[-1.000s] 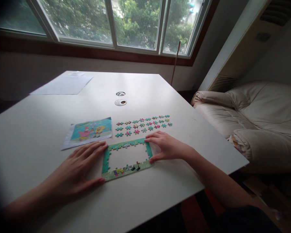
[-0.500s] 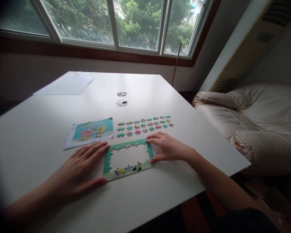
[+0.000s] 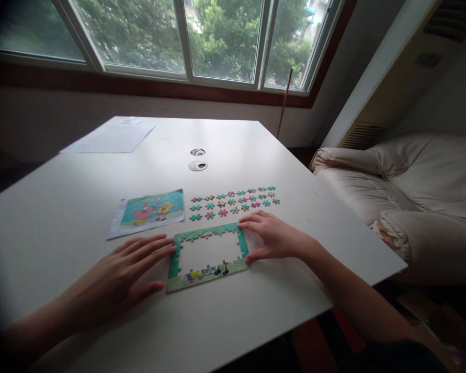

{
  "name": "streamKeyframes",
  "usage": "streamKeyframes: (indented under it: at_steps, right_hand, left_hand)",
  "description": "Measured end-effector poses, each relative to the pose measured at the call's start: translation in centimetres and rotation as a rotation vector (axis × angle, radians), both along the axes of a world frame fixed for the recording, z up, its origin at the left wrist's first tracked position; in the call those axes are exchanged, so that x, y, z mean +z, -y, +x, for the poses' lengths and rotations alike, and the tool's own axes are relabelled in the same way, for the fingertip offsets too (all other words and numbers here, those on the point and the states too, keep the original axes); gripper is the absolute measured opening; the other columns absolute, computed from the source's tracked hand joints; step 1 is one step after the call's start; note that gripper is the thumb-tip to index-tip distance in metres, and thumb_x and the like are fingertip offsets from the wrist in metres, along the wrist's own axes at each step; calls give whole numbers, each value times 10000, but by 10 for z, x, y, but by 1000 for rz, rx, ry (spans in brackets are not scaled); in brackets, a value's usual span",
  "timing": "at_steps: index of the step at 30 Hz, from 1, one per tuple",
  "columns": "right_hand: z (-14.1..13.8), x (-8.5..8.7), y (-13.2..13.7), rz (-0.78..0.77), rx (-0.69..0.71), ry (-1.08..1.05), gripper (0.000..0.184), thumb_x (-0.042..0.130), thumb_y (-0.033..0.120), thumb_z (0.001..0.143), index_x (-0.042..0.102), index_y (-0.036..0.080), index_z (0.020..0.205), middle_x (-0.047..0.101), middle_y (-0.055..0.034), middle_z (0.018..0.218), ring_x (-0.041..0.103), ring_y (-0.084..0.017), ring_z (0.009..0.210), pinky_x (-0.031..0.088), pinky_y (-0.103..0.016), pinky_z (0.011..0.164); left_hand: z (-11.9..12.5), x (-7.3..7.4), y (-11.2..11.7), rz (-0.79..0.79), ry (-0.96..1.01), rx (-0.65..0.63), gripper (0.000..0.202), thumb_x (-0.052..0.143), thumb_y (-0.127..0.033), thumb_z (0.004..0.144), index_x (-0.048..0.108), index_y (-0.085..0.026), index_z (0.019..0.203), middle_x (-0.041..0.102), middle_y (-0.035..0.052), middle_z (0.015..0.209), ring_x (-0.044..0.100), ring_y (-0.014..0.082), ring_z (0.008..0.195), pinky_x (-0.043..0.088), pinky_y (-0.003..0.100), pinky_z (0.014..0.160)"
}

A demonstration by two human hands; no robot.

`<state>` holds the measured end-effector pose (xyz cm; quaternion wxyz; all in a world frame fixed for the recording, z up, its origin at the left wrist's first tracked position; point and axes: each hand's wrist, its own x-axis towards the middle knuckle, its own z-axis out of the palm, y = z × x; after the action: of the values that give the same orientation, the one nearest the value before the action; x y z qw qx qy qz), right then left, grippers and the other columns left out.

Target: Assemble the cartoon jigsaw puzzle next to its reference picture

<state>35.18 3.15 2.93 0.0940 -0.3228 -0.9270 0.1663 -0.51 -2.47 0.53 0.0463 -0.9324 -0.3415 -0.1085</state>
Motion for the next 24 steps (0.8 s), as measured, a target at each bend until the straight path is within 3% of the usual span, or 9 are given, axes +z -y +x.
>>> streamKeyframes:
  at_steps: [14, 24]
  right_hand:
    - [-1, -1, 0, -31, -23, 24, 771, 704, 569, 672, 519, 157, 1298, 533, -144, 1294, 438, -289, 1213, 375, -440, 1034]
    - [0, 1, 1, -43, -18, 11, 763, 692, 581, 678, 524, 170, 1298, 533, -142, 1294, 452, -290, 1206, 377, -446, 1033]
  left_hand:
    - [4, 3, 1, -35, -26, 13, 415, 429, -409, 937, 501, -177, 1272, 558, 93, 1299, 506, 256, 1188, 442, 403, 946]
    - [7, 0, -4, -34, -61, 96, 464, 387, -454, 943, 477, -164, 1295, 536, 106, 1317, 493, 267, 1193, 435, 424, 948]
